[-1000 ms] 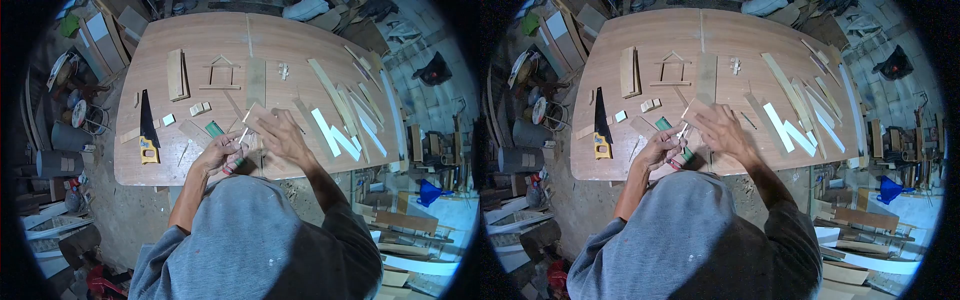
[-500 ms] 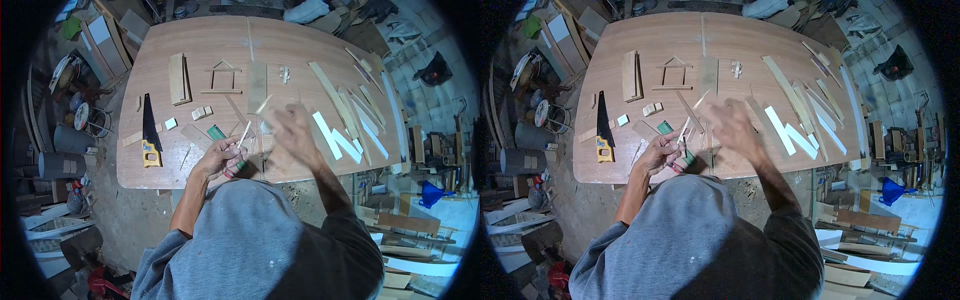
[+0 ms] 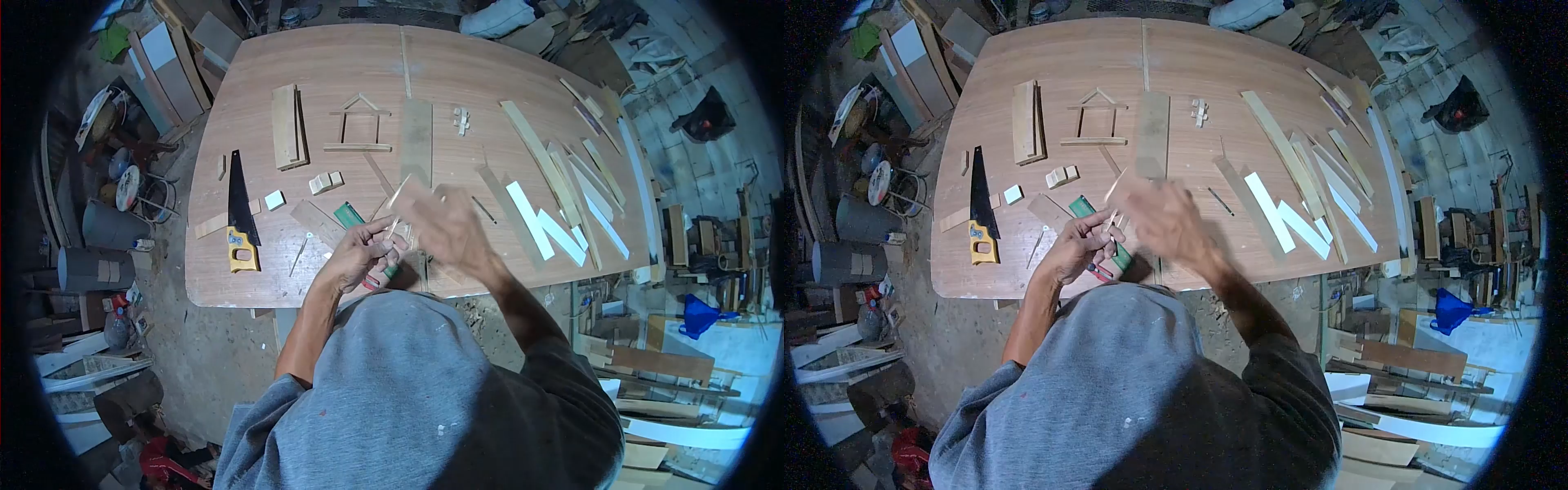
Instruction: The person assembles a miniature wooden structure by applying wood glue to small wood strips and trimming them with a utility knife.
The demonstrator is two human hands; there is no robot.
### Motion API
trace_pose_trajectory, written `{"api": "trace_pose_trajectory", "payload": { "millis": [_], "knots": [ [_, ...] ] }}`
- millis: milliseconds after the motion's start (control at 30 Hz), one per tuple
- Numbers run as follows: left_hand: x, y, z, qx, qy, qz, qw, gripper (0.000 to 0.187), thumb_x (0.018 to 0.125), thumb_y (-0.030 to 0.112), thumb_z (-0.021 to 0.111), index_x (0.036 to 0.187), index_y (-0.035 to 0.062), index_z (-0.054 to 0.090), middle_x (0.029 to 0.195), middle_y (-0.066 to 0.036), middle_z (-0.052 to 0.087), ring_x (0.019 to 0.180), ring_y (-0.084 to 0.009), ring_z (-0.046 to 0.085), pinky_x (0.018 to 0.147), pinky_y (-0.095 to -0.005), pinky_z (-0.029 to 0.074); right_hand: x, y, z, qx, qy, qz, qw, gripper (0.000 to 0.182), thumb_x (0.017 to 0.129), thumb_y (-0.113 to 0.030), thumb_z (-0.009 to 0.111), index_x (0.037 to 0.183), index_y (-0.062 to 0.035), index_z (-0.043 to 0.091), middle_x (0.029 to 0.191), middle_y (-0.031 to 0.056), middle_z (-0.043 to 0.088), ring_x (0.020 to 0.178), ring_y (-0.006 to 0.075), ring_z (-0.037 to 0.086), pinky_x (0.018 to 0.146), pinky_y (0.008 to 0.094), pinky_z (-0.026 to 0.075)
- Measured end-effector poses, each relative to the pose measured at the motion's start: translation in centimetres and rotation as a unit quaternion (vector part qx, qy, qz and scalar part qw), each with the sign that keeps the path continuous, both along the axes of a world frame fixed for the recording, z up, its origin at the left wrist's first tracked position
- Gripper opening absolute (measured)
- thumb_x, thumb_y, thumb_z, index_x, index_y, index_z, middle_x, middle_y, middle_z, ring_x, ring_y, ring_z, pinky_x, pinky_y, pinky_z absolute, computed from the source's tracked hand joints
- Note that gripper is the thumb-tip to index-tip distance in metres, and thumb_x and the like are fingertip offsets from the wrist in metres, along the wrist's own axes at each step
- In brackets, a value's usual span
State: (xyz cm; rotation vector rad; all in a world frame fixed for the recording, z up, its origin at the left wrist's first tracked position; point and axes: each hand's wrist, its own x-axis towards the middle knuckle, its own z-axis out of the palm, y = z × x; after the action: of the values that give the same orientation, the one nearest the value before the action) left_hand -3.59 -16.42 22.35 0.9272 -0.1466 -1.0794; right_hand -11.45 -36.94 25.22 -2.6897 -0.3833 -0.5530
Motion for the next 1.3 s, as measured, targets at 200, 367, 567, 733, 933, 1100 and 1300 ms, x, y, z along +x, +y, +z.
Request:
{"api": "trace_pose_trajectory", "payload": {
  "millis": [200, 367, 567, 733, 933, 1100, 1300],
  "knots": [
    [-0.3, -0.2, -0.3, 0.048, -0.051, -0.001, 0.998, 0.040, 0.090, -0.006, 0.049, 0.130, -0.0045, 0.050, 0.094, -0.008, 0.065, 0.067, -0.0098, 0.058, 0.053, -0.0196, 0.045, 0.0, -1.0, 0.4, 0.047, 0.042, -0.079, 0.995, 0.052, 0.066, -0.016, 0.073, 0.118, -0.0097, 0.065, 0.107, 0.0237, 0.053, 0.102, 0.0383, 0.051, 0.087, 0.0459, 0.046],
    [0.0, 0.0, 0.0, 0.034, -0.054, -0.030, 0.997, 0.040, 0.091, -0.001, 0.053, 0.130, -0.0047, 0.049, 0.094, -0.009, 0.065, 0.067, -0.0106, 0.059, 0.053, -0.0191, 0.046, 0.1, -1.3, -0.1, 0.024, 0.002, -0.061, 0.998, 0.055, 0.067, -0.016, 0.073, 0.121, -0.0137, 0.064, 0.112, 0.0233, 0.051, 0.101, 0.0378, 0.051, 0.084, 0.0441, 0.048],
    [0.3, 0.2, 0.3, -0.051, 0.039, -0.020, 0.998, 0.044, 0.090, 0.000, 0.057, 0.132, -0.0036, 0.047, 0.094, -0.013, 0.065, 0.066, -0.0116, 0.059, 0.052, -0.0192, 0.046, 0.1, -1.4, -0.2, 0.044, -0.001, -0.013, 0.999, 0.057, 0.068, -0.017, 0.073, 0.124, -0.0180, 0.062, 0.112, 0.0225, 0.052, 0.101, 0.0376, 0.051, 0.084, 0.0434, 0.048],
    [0.3, 0.3, 0.5, -0.091, 0.066, -0.028, 0.993, 0.045, 0.086, 0.000, 0.061, 0.129, -0.0023, 0.049, 0.093, -0.013, 0.064, 0.061, -0.0114, 0.054, 0.044, -0.0157, 0.042, 0.3, -1.2, 0.4, 0.044, 0.000, 0.029, 0.999, 0.056, 0.070, -0.018, 0.073, 0.125, -0.0176, 0.061, 0.113, 0.0211, 0.052, 0.103, 0.0374, 0.050, 0.086, 0.0446, 0.047],
    [0.5, 0.4, 0.0, -0.085, 0.075, -0.034, 0.993, 0.049, 0.085, 0.000, 0.063, 0.131, 0.0005, 0.048, 0.091, -0.014, 0.064, 0.055, -0.0102, 0.050, 0.045, -0.0168, 0.043, 0.8, -1.7, 0.3, 0.034, 0.014, 0.045, 0.998, 0.057, 0.070, -0.018, 0.072, 0.126, -0.0176, 0.060, 0.114, 0.0211, 0.052, 0.106, 0.0379, 0.049, 0.088, 0.0460, 0.046],
    [0.9, 0.6, -0.5, -0.144, 0.108, -0.056, 0.982, 0.053, 0.086, 0.000, 0.062, 0.135, -0.0023, 0.042, 0.089, -0.014, 0.067, 0.058, -0.0107, 0.059, 0.051, -0.0190, 0.051, 0.5, -1.2, 0.7, 0.034, 0.014, 0.107, 0.994, 0.059, 0.070, -0.017, 0.073, 0.127, -0.0191, 0.060, 0.113, 0.0211, 0.052, 0.108, 0.0377, 0.048, 0.089, 0.0455, 0.045],
    [0.7, 0.8, -0.3, -0.120, 0.097, -0.047, 0.987, 0.054, 0.085, 0.002, 0.063, 0.135, -0.0004, 0.044, 0.090, -0.013, 0.064, 0.053, -0.0076, 0.047, 0.043, -0.0153, 0.041, 0.9, -1.0, 0.9, 0.020, 0.007, 0.109, 0.994, 0.054, 0.072, -0.019, 0.072, 0.124, -0.0134, 0.060, 0.114, 0.0208, 0.054, 0.108, 0.0375, 0.048, 0.088, 0.0467, 0.045]
  ]
}}
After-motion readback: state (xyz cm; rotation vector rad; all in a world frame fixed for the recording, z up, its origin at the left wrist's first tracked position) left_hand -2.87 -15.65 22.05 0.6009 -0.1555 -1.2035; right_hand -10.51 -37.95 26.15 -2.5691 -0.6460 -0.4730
